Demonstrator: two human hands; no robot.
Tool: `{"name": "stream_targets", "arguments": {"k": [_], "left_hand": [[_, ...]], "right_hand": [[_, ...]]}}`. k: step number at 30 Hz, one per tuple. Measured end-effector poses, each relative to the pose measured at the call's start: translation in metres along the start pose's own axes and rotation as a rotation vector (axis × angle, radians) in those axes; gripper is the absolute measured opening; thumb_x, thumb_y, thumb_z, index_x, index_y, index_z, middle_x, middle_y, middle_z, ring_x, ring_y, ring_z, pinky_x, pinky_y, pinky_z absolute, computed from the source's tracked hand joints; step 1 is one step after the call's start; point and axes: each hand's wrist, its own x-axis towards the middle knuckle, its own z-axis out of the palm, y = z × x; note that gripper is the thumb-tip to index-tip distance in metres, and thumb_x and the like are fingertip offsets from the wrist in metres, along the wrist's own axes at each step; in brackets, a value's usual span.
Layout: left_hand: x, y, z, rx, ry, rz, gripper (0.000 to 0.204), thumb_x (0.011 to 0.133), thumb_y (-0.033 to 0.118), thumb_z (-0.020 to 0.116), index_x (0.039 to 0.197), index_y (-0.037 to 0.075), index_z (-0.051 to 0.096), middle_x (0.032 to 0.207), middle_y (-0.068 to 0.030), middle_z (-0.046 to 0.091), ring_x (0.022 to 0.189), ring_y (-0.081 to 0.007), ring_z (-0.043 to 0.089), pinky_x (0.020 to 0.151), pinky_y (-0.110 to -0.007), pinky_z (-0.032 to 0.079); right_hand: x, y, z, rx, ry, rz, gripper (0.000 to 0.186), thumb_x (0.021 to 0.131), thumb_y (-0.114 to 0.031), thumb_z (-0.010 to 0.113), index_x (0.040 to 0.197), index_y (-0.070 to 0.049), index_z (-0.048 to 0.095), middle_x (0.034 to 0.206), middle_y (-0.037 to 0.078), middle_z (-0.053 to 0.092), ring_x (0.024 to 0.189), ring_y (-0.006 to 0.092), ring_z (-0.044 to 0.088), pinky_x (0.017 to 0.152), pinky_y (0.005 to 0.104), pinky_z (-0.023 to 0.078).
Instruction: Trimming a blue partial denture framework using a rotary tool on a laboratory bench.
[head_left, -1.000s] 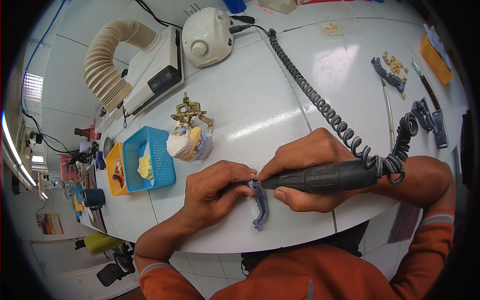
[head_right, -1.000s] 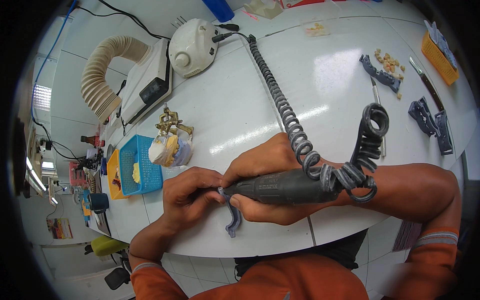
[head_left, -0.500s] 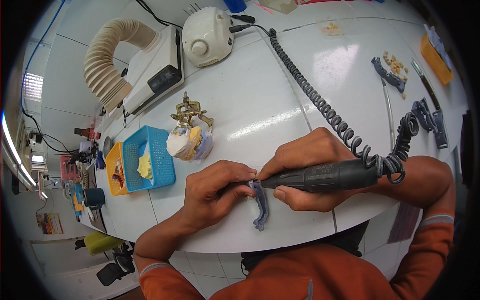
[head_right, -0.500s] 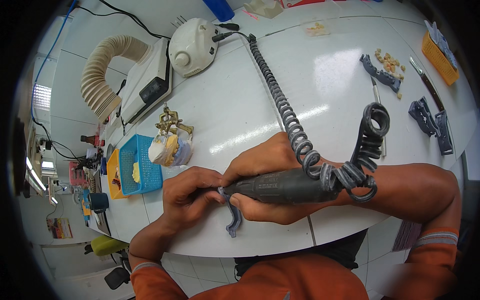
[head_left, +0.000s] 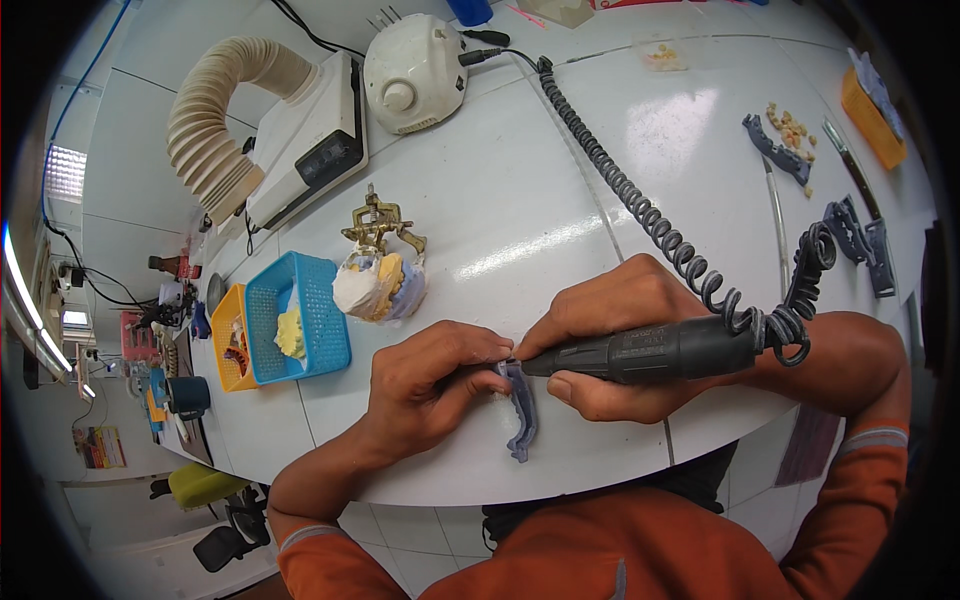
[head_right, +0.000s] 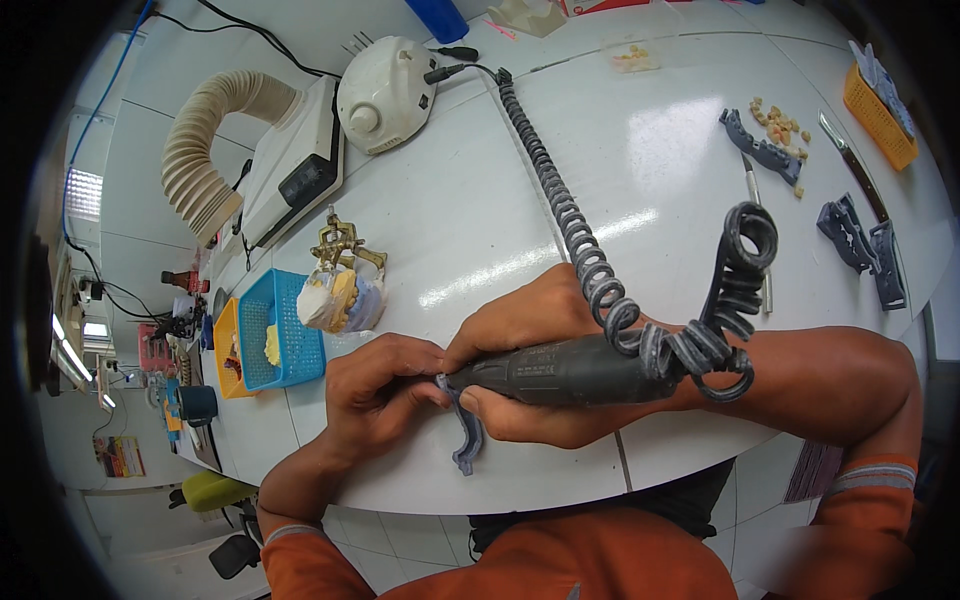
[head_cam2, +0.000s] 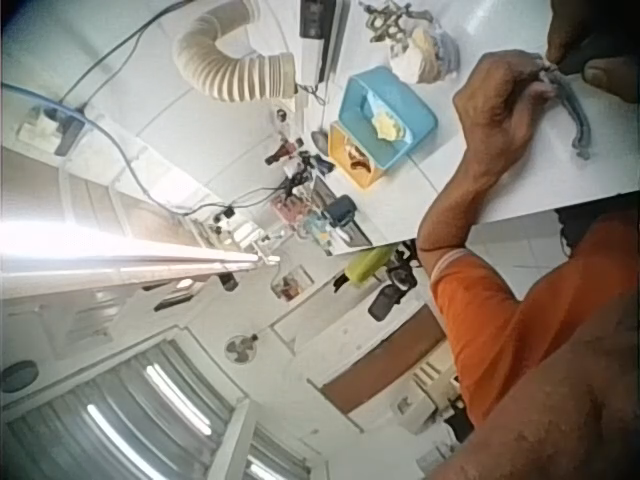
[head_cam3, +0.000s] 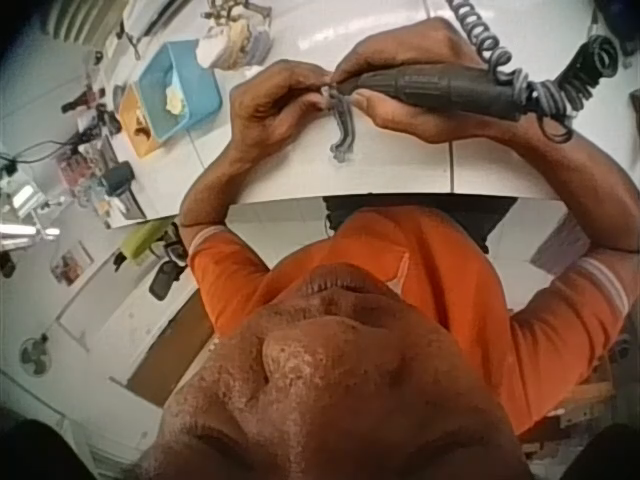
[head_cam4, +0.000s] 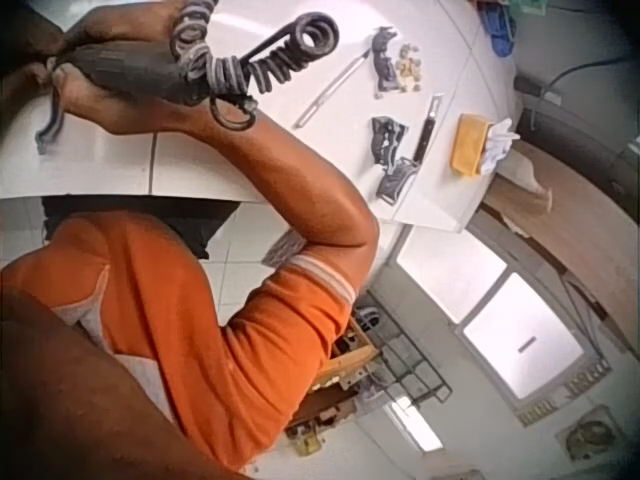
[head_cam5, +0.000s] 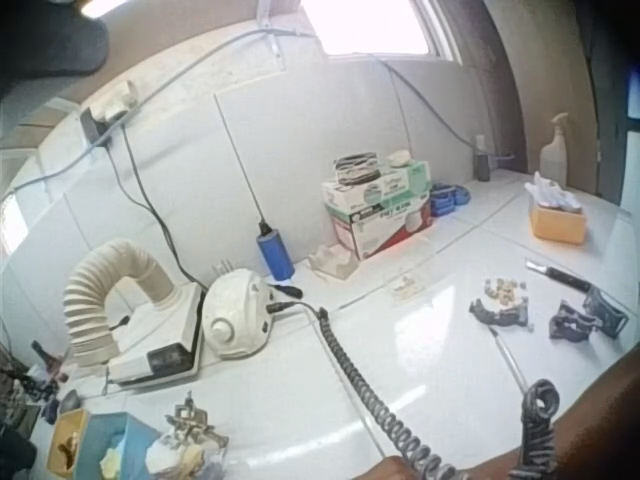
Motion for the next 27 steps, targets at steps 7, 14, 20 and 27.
{"name": "stream_targets", "arguments": {"k": [7, 14, 20, 27], "left_hand": [[0.0003, -0.0006, -0.0006, 0.004, -0.004, 0.015, 0.024, 0.086, 0.002, 0.085, 0.108, 0.001, 0.075, 0.106, -0.0143, 0.077, 0.095, -0.0237, 0.078, 0.078, -0.031, 0.064], [-0.0004, -0.001, -0.0002, -0.002, -0.002, 0.006, 0.025, 0.086, 0.002, 0.085, 0.11, 0.002, 0.075, 0.107, -0.0144, 0.077, 0.095, -0.0229, 0.078, 0.078, -0.031, 0.064], [-0.0002, -0.0009, -0.0001, -0.006, -0.003, -0.005, 0.024, 0.087, 0.002, 0.084, 0.109, 0.002, 0.075, 0.107, -0.0143, 0.077, 0.095, -0.0229, 0.078, 0.078, -0.031, 0.064], [-0.0007, -0.0001, -0.0002, -0.003, -0.004, -0.015, 0.024, 0.086, 0.003, 0.085, 0.109, 0.002, 0.075, 0.107, -0.0139, 0.077, 0.096, -0.0238, 0.078, 0.079, -0.031, 0.064]], "right_hand": [[-0.0001, 0.0005, 0.0, 0.006, -0.005, 0.01, 0.03, 0.077, -0.011, 0.074, 0.105, 0.0, 0.078, 0.085, 0.014, 0.077, 0.069, 0.0255, 0.076, 0.066, 0.0336, 0.062], [0.0, 0.0013, 0.0002, -0.004, 0.003, -0.007, 0.031, 0.077, -0.011, 0.074, 0.105, 0.0, 0.078, 0.085, 0.014, 0.078, 0.07, 0.0252, 0.077, 0.066, 0.0335, 0.062], [0.0, 0.0006, -0.0001, 0.006, -0.009, 0.01, 0.031, 0.077, -0.012, 0.074, 0.106, 0.001, 0.078, 0.086, 0.015, 0.078, 0.071, 0.0255, 0.077, 0.067, 0.0337, 0.062], [-0.0007, 0.0021, 0.0008, 0.016, -0.009, -0.025, 0.031, 0.078, -0.012, 0.074, 0.105, 0.001, 0.078, 0.086, 0.015, 0.078, 0.07, 0.0266, 0.076, 0.066, 0.0339, 0.062]]}}
